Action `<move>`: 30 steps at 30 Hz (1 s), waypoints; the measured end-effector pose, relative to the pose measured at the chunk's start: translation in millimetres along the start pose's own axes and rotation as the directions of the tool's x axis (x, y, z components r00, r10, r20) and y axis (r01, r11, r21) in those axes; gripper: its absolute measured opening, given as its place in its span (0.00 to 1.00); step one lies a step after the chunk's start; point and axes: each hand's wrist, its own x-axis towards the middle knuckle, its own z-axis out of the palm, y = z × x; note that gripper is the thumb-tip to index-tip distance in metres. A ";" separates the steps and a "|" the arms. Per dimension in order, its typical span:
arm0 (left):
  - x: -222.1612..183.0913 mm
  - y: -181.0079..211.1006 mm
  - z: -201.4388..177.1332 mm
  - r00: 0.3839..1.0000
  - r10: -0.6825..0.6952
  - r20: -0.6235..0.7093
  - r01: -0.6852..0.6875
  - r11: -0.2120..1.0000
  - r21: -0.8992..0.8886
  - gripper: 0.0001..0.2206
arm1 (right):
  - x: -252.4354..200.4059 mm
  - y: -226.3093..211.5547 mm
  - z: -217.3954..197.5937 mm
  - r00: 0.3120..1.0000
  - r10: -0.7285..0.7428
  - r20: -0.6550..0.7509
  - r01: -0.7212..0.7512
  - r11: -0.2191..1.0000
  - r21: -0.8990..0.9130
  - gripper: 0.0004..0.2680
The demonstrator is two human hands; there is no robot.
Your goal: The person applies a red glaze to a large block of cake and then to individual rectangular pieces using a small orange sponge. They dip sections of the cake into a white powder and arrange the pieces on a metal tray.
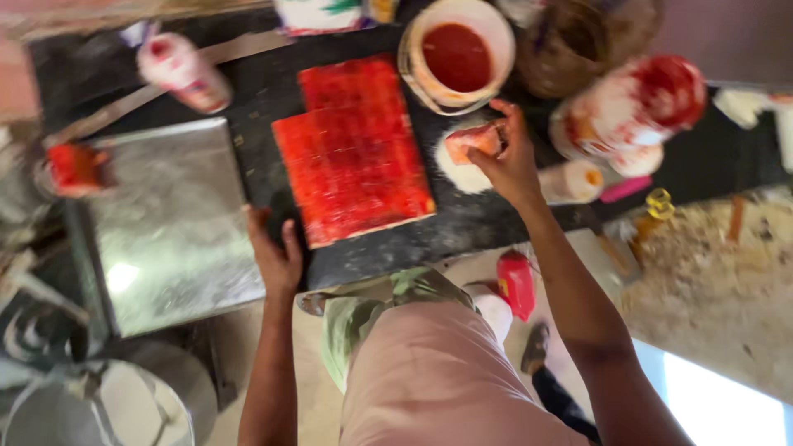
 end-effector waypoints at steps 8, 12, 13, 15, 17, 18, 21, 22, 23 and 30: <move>-12.5 -72.5 -135.6 0.999 -0.024 -0.026 0.033 0.895 0.444 0.31 | 31.7 -79.1 305.9 0.950 -0.140 0.280 0.022 0.922 0.386 0.30; -11.8 -118.0 -178.8 0.986 -0.158 -0.055 0.164 0.846 0.507 0.33 | 37.4 -96.4 477.7 0.980 -0.176 0.096 0.162 0.977 0.139 0.28; -14.4 -124.8 -182.3 0.984 -0.171 -0.058 0.176 0.843 0.509 0.34 | 37.2 -100.6 511.5 0.977 -0.215 0.015 0.210 0.966 0.150 0.27; -23.6 -131.9 -183.2 0.987 -0.152 -0.060 0.161 0.844 0.511 0.33 | 37.2 -105.4 559.0 0.968 -0.244 -0.049 0.248 0.964 0.092 0.27; -26.9 -136.8 -179.9 0.983 -0.170 -0.062 0.178 0.845 0.504 0.34 | 33.6 -109.8 588.5 0.973 -0.228 -0.013 0.228 0.973 -0.041 0.30; -27.1 -138.5 -178.9 0.979 -0.196 -0.063 0.201 0.844 0.497 0.34 | 29.5 -110.3 594.5 0.976 -0.217 0.018 0.217 0.975 -0.037 0.33; -28.3 -137.8 -180.6 0.976 -0.211 -0.056 0.212 0.855 0.474 0.33 | 14.7 -103.4 588.1 0.973 -0.197 0.120 0.197 0.980 0.009 0.38; -27.6 -137.4 -181.6 0.977 -0.204 -0.056 0.206 0.860 0.466 0.33 | 14.2 -100.2 584.2 0.963 -0.214 0.163 0.207 0.977 0.059 0.39; -26.7 -137.3 -182.4 0.977 -0.206 -0.047 0.203 0.857 0.473 0.33 | 15.1 -97.4 582.3 0.949 -0.236 0.208 0.217 0.970 0.110 0.39; -26.9 -138.8 -181.1 0.973 -0.228 0.024 0.185 0.843 0.506 0.32 | 41.0 -75.6 617.6 0.942 -0.275 0.194 0.274 0.961 0.031 0.40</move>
